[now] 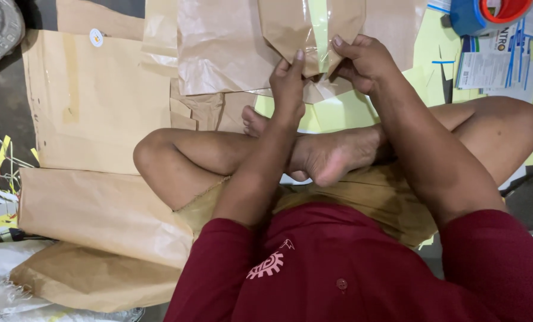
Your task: The recorder is wrapping stacks of printed cards in brown paper and securing the packages with tape.
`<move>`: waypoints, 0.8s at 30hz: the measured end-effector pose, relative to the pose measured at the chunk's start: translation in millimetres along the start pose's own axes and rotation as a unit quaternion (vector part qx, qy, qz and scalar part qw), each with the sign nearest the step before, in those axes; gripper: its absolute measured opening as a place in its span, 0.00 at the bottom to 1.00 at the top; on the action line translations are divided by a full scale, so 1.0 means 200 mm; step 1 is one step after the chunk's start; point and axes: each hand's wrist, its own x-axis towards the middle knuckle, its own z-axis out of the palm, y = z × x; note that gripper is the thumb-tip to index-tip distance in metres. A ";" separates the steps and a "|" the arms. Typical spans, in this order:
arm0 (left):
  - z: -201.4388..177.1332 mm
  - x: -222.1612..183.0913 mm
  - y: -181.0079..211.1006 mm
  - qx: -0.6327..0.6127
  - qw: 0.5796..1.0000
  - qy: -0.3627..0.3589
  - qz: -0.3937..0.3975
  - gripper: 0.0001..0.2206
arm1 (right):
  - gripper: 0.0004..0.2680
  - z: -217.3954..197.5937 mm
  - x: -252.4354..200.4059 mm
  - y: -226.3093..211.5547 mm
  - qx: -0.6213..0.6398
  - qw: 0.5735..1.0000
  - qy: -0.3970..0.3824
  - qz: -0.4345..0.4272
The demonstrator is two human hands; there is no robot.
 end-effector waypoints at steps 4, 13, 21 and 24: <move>-0.05 0.08 0.03 0.048 0.994 0.033 0.089 0.11 | 0.10 0.08 -0.05 -0.05 -0.003 0.999 0.031 -0.031; -0.05 0.18 0.19 0.029 0.994 0.050 0.091 0.13 | 0.10 0.00 0.02 -0.09 0.001 0.995 0.058 -0.085; -0.16 0.24 0.11 0.052 0.990 0.034 0.128 0.13 | 0.07 -0.12 0.11 -0.02 -0.055 0.990 0.055 -0.117; -0.14 0.17 0.12 0.072 0.992 0.018 0.104 0.08 | 0.08 -0.13 0.10 0.03 -0.064 0.986 0.038 -0.149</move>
